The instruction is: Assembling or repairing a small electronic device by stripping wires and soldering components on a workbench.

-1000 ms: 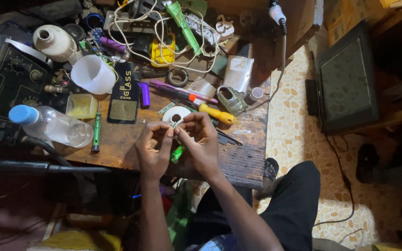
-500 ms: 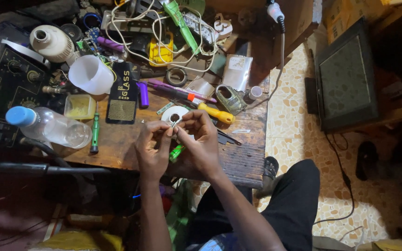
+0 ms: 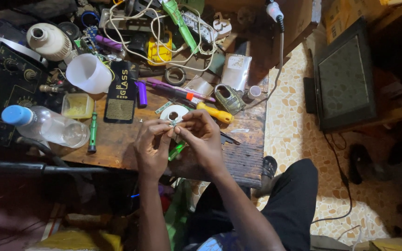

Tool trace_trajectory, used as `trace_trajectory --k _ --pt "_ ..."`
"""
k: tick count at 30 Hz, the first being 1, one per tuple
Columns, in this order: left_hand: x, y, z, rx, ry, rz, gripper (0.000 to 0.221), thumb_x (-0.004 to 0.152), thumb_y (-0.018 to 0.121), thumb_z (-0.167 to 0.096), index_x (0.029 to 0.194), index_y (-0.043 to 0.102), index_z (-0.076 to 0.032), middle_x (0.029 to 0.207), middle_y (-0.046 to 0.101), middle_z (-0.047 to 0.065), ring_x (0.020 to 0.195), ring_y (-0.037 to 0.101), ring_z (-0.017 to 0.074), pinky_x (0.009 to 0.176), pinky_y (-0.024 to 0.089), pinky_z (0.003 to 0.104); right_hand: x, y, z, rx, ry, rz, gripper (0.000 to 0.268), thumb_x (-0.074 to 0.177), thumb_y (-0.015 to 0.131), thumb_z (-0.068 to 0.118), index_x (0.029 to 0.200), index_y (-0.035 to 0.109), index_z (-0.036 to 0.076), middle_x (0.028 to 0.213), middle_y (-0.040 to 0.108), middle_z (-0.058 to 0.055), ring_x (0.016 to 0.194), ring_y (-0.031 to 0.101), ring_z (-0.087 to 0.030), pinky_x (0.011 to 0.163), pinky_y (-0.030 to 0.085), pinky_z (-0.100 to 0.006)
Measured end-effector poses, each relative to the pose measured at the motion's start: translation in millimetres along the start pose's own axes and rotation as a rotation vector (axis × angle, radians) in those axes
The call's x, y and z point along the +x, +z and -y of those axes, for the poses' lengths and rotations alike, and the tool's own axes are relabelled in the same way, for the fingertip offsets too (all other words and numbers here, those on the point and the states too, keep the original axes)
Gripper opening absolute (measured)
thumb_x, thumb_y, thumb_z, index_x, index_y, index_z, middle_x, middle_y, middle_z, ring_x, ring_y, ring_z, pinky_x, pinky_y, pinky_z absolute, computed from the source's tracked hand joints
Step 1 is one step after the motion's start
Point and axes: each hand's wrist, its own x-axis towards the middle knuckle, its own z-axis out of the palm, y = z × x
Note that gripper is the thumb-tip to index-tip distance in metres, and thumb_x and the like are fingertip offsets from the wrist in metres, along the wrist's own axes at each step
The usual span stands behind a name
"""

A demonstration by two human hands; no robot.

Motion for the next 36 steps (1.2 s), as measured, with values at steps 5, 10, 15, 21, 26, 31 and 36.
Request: trace_trajectory --k 5,10,15,21,26,31,36 --pt "2 -1 -10 0.013 -0.004 0.024 0.007 0.075 0.065 0.001 0.079 0.061 -0.003 0.084 0.060 0.011 0.081 0.061 0.0264 0.072 0.050 0.033 -3 -7 -6 0.090 0.042 -0.004 0.030 0.073 0.067 -0.002 0.099 0.051 -0.001 0.079 0.064 -0.011 0.070 0.064 -0.013 0.064 0.053 -0.023" --pt "-1 0 -6 0.066 0.004 0.040 0.019 0.065 0.075 -0.003 0.079 0.062 -0.006 0.086 0.058 0.010 0.082 0.061 0.0271 0.070 0.051 0.033 -6 -14 -4 0.067 0.022 0.001 0.026 0.075 0.065 -0.001 0.098 0.052 -0.001 0.084 0.063 -0.015 0.075 0.064 -0.016 0.069 0.053 -0.026" --pt "0 1 -11 0.104 0.006 0.032 0.018 0.067 0.075 -0.002 0.080 0.063 -0.006 0.084 0.058 0.009 0.080 0.062 0.0264 0.067 0.052 0.031 -7 -24 -10 -0.019 -0.005 0.032 0.020 0.078 0.063 0.003 0.096 0.055 -0.001 0.080 0.063 -0.014 0.071 0.063 -0.015 0.065 0.052 -0.026" --pt "0 0 -10 0.175 0.040 0.000 0.014 0.069 0.072 -0.002 0.078 0.063 -0.008 0.083 0.058 0.008 0.078 0.062 0.0255 0.066 0.052 0.033 -10 -50 24 -0.213 -0.034 0.036 0.019 0.081 0.059 0.007 0.099 0.055 0.000 0.073 0.062 -0.013 0.059 0.058 -0.015 0.053 0.049 -0.026" --pt "-2 1 -5 0.162 0.053 -0.010 0.013 0.072 0.069 -0.002 0.080 0.063 -0.009 0.083 0.058 0.007 0.078 0.061 0.0250 0.069 0.051 0.033 26 -88 64 -0.325 -0.142 -0.033 0.023 0.086 0.051 0.003 0.109 0.049 0.002 0.078 0.058 -0.012 0.063 0.055 -0.015 0.054 0.047 -0.023" --pt "-3 -1 -6 0.149 0.091 -0.022 0.013 0.075 0.067 -0.005 0.086 0.062 -0.007 0.083 0.059 0.008 0.080 0.061 0.0250 0.069 0.050 0.033 65 -114 75 -0.417 -0.243 0.106 0.052 0.091 0.052 0.014 0.132 0.024 -0.004 0.087 0.054 -0.017 0.075 0.057 -0.019 0.062 0.046 -0.023" --pt "-4 -3 -13 0.163 0.072 -0.036 0.011 0.086 0.052 -0.012 0.090 0.053 -0.002 0.089 0.052 0.012 0.086 0.052 0.0249 0.076 0.043 0.033 99 -98 71 -0.598 -0.122 0.030 0.075 0.089 0.054 0.010 0.137 -0.004 0.014 0.101 0.052 -0.013 0.081 0.055 -0.016 0.069 0.051 -0.024"
